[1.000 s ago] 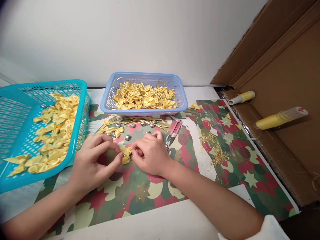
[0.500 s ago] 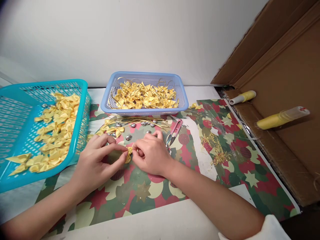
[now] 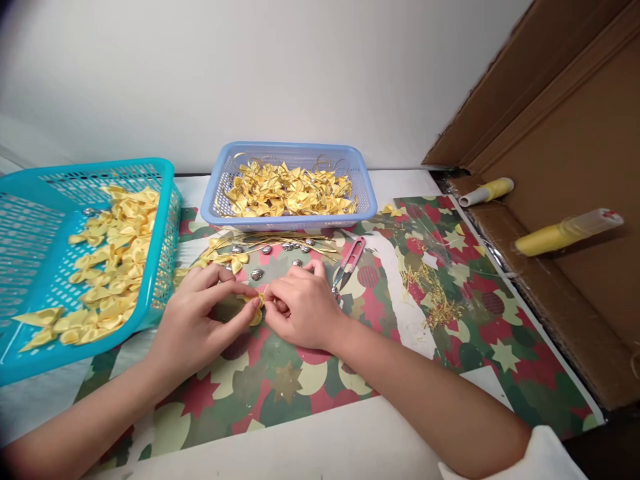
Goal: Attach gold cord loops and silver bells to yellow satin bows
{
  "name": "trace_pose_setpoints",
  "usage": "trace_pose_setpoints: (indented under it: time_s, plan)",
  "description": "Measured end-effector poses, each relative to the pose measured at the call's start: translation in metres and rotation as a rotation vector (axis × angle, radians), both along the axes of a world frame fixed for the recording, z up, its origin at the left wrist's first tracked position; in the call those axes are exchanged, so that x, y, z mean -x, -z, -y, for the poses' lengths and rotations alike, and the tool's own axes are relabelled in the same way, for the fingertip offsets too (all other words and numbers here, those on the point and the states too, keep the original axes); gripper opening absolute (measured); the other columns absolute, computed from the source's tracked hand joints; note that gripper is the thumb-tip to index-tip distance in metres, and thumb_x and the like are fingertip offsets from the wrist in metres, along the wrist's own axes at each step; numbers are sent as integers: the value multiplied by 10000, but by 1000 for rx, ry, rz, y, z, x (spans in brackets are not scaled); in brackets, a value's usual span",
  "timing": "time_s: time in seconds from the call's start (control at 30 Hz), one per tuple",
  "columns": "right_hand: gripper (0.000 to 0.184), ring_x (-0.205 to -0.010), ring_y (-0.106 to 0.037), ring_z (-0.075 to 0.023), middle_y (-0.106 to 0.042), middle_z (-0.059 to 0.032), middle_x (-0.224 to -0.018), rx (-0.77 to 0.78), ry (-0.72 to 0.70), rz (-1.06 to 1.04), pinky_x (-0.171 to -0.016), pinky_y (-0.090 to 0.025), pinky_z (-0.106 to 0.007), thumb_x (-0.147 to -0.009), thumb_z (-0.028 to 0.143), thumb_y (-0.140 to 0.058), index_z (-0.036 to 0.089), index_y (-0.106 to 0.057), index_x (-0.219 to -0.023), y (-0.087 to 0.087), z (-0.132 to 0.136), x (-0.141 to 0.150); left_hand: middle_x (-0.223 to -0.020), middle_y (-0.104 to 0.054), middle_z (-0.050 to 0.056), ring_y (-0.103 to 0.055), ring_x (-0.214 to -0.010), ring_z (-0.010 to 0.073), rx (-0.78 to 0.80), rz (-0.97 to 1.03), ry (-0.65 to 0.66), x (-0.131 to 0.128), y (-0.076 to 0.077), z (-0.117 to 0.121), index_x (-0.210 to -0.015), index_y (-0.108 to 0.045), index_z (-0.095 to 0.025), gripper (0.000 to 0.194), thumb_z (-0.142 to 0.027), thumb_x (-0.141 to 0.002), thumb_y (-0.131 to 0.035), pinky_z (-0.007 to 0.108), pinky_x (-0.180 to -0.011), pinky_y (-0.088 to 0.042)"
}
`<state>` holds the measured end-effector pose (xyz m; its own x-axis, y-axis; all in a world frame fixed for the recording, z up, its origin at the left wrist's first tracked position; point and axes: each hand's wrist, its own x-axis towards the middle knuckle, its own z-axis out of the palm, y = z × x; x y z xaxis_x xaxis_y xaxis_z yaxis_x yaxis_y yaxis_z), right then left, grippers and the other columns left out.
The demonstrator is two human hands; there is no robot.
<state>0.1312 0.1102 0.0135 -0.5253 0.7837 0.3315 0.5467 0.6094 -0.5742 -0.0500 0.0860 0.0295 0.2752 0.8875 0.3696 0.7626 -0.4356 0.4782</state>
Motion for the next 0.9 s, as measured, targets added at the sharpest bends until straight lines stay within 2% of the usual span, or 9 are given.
trace_pose_setpoints:
  time_s: [0.33,0.7,0.9]
  plan:
    - [145,-641,-494,-128,-550,46,-526,0,-11,10,-755,-234,-343,-797,187,-508,180,-555,-660,-1,0,-1,-770,-562,25,-529,-762,193,14,14,40,2,0,-2,-842,-702,-218,134,-214,-855,-568,341,-717,-416]
    - [131,-634,-486,-124,-547,49,-534,6,2,4,-772,-240,-342,-793,176,-519,180,-568,-672,-1,0,-1,-791,-587,80,-449,-692,219,-144,-219,128,2,-1,-3,-863,-732,-174,165,-240,-836,-583,359,-639,-384]
    - [136,-642,-491,-129,-540,48,-533,22,11,18,-784,-241,-342,-804,189,-516,183,-567,-678,-2,0,-1,-805,-595,71,-454,-703,207,-113,-222,118,1,-1,-5,-822,-718,-197,181,-265,-863,-556,349,-648,-397]
